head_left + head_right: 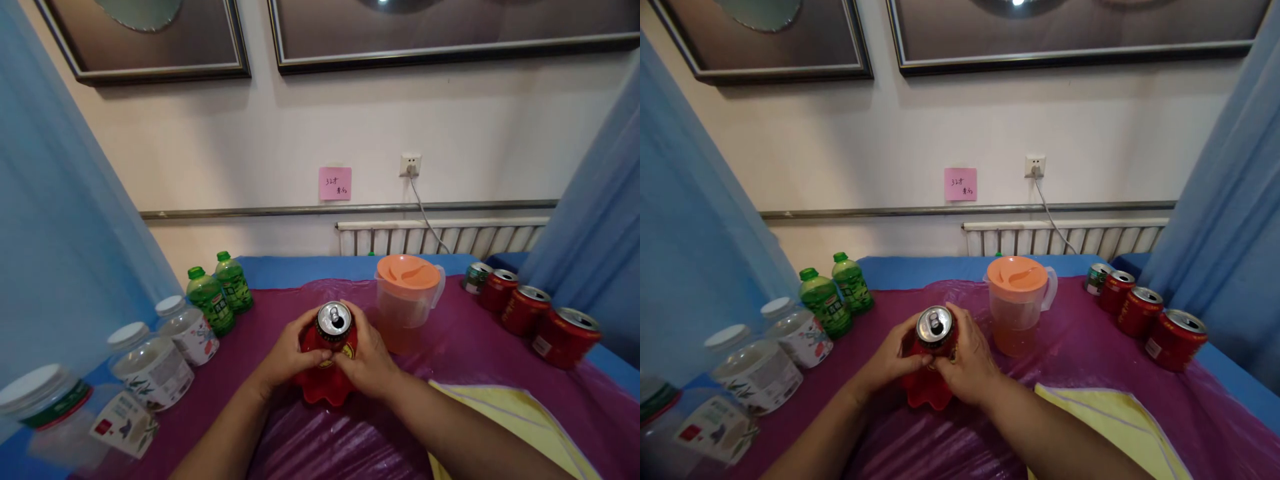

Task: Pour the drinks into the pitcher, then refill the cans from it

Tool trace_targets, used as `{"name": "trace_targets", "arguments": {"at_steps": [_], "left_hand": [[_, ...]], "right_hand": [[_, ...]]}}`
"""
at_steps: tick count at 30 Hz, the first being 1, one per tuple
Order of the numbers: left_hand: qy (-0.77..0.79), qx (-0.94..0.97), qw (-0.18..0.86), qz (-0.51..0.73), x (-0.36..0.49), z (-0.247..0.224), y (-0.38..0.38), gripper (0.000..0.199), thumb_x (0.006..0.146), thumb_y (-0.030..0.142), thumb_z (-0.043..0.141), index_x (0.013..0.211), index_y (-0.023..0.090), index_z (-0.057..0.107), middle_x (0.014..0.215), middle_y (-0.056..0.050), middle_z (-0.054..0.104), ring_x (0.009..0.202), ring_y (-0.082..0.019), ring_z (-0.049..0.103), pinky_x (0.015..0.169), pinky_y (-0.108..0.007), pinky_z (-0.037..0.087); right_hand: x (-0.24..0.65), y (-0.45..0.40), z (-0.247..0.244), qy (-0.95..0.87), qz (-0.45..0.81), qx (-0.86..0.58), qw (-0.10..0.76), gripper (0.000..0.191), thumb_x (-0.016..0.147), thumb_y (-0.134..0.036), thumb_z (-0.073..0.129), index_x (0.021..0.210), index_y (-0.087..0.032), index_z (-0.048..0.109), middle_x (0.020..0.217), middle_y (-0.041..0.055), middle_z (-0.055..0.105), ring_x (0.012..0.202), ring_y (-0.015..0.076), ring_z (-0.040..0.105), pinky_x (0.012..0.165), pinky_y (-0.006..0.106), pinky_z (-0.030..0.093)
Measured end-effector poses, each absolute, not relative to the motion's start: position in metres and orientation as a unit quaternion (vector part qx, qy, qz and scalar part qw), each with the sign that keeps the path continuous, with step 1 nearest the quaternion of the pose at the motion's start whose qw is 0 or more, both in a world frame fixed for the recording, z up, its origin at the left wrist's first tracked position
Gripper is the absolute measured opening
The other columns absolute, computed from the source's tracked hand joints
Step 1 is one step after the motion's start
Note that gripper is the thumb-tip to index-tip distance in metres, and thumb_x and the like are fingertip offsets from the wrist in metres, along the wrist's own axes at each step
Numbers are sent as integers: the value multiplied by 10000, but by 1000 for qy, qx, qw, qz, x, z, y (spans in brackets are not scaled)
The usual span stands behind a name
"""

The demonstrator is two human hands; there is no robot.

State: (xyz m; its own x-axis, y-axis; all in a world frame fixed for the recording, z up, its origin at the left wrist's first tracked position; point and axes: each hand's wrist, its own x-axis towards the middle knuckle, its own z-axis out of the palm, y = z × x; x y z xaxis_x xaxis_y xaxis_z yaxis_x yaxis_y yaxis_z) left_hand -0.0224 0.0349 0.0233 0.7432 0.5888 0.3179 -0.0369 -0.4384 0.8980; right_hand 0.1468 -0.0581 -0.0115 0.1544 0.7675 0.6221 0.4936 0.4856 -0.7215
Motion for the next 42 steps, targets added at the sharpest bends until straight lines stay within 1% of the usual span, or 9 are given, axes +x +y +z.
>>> {"name": "trace_targets", "arguments": {"at_steps": [5,10,17,23,29,33,37,39,42], "left_hand": [[219,792,460,337,-21,19,38,804,630,380,919,1339,161,609,1308,-136,690,1226,-354,629,1105,-484,458],[248,802,406,362,-17,17,34,781,637,437,909,1310,171,616,1282,-127,697,1188,-335,645,1084,-480,475],[276,806,309,422,-14,3,31,742,671,478,881,1290,198,584,1254,-106,687,1138,-305,659,1039,-457,508],[224,849,230,419,-11,-2,28,637,782,411,776,1339,219,535,1304,-124,640,1182,-303,636,1056,-479,499],[192,882,217,372,-13,5,26,730,813,302,728,1479,233,438,1482,-148,533,1363,-331,512,1154,-529,406],[211,870,255,365,-15,8,25,629,835,355,712,1413,209,513,1389,-137,620,1266,-317,603,1101,-498,468],[250,845,269,389,-16,8,27,631,789,428,753,1335,176,562,1309,-140,674,1186,-325,652,1048,-487,507],[263,837,270,396,-15,9,29,630,772,438,769,1307,171,572,1271,-136,692,1147,-320,669,1025,-479,521],[282,831,272,394,-15,11,30,629,760,434,779,1294,169,578,1249,-132,704,1120,-316,683,1012,-472,530]], "right_hand": [[144,-59,-18,-619,151,-518,571,736,763,-165,646,1439,-215,360,1354,126,607,1232,277,600,1069,484,480],[145,-61,-19,-639,99,-475,597,751,816,-171,591,1510,-173,303,1549,163,422,1458,274,392,1209,485,337],[138,-62,-20,-568,128,-520,625,750,793,-328,749,1424,-206,363,1364,147,600,1251,284,598,1069,477,484],[139,-57,-22,-556,101,-522,639,647,751,-331,793,1303,-227,471,1233,94,656,1123,264,648,984,442,521],[141,-59,-20,-573,74,-515,633,617,816,-328,750,1357,-229,472,1272,99,649,1162,262,627,1022,454,501],[139,-60,-21,-584,61,-525,616,607,847,-329,718,1389,-220,469,1302,116,637,1205,275,609,1048,473,491],[144,-64,-9,-596,-8,-515,616,707,886,-368,685,1493,-187,373,1456,175,512,1362,307,491,1125,520,424],[154,-68,6,-601,-40,-482,636,635,928,-345,632,1493,-204,379,1474,165,482,1388,295,458,1140,518,405],[180,-71,34,-539,-69,-438,716,400,985,-293,527,1381,-244,495,1367,121,538,1308,260,516,1086,484,446]]}}
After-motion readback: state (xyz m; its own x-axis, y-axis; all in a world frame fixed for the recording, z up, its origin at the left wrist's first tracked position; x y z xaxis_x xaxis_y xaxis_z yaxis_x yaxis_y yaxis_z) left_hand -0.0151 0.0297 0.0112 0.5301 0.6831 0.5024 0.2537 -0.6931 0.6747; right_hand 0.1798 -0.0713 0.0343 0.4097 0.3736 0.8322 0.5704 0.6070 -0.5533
